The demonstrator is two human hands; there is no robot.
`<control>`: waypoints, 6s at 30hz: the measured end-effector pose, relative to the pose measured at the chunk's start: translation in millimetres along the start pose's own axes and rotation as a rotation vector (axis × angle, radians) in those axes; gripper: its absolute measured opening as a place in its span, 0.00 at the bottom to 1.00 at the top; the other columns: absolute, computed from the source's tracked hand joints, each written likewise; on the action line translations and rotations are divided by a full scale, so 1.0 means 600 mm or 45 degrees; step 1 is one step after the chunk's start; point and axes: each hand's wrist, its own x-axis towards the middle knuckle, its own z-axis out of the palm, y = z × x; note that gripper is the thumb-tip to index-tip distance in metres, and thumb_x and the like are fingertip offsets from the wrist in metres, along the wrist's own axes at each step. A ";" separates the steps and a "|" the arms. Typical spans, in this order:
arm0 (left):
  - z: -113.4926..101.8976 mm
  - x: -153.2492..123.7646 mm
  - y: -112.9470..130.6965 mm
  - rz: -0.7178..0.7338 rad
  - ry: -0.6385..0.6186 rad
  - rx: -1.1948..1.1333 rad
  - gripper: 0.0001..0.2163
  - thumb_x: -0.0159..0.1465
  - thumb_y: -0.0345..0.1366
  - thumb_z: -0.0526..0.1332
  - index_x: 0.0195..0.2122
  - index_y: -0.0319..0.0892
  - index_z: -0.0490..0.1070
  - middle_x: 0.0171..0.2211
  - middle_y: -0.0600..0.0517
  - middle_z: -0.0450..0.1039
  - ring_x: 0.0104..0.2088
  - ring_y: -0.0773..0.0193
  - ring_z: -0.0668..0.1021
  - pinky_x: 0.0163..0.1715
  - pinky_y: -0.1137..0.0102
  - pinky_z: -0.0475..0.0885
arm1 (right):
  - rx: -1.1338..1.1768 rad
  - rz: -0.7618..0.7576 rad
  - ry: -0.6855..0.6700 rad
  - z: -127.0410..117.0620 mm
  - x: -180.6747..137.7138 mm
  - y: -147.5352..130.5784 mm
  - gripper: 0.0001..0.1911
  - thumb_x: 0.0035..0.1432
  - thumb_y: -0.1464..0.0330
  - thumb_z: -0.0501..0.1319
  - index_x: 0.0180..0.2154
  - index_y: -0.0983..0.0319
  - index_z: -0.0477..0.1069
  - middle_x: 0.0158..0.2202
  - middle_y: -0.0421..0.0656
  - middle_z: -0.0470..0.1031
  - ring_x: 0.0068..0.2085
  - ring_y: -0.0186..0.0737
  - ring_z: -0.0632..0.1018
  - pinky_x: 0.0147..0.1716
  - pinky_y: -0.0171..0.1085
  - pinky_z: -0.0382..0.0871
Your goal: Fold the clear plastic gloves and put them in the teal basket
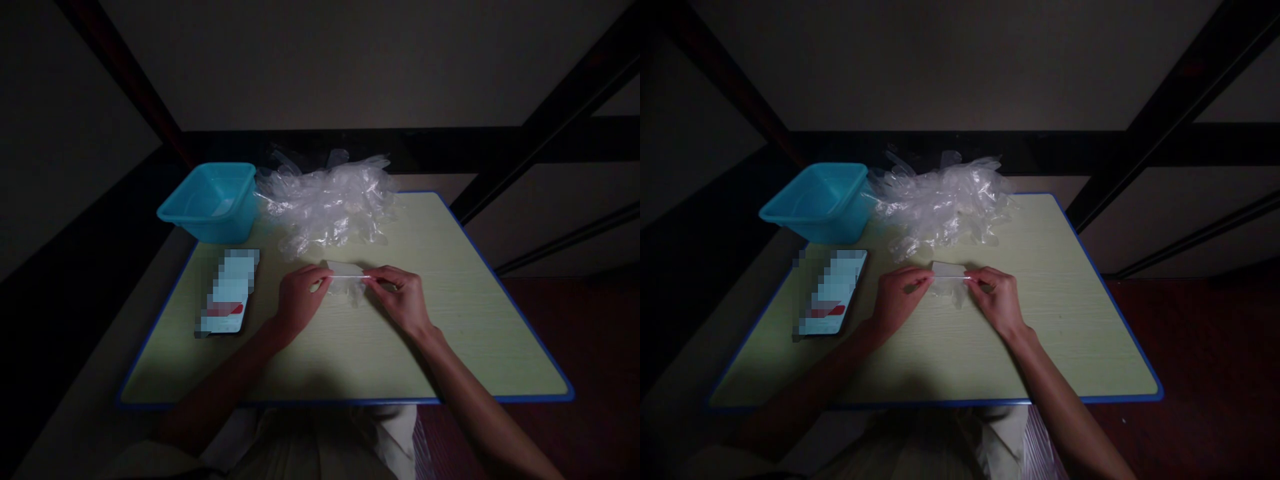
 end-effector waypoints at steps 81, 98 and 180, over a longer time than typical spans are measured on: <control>-0.006 0.014 0.015 -1.014 -0.504 -1.065 0.15 0.41 0.33 0.69 0.31 0.36 0.72 0.28 0.49 0.76 0.28 0.64 0.77 0.28 0.72 0.71 | 0.880 0.661 -0.092 0.020 0.008 -0.002 0.17 0.35 0.59 0.71 0.23 0.62 0.70 0.13 0.32 0.63 0.16 0.26 0.60 0.17 0.29 0.50; 0.013 0.006 0.023 -1.006 -0.330 -1.212 0.15 0.43 0.40 0.69 0.29 0.37 0.73 0.27 0.51 0.75 0.27 0.66 0.75 0.25 0.74 0.69 | 0.925 0.640 0.060 0.028 0.003 -0.014 0.18 0.34 0.61 0.71 0.23 0.60 0.65 0.16 0.34 0.71 0.16 0.29 0.66 0.19 0.31 0.60; -0.012 0.008 0.023 -0.723 -0.437 -0.879 0.24 0.47 0.29 0.67 0.48 0.37 0.73 0.20 0.55 0.74 0.20 0.70 0.73 0.22 0.77 0.64 | 0.550 0.441 -0.291 0.001 -0.002 -0.007 0.36 0.41 0.67 0.67 0.55 0.62 0.67 0.17 0.32 0.62 0.20 0.28 0.58 0.21 0.32 0.55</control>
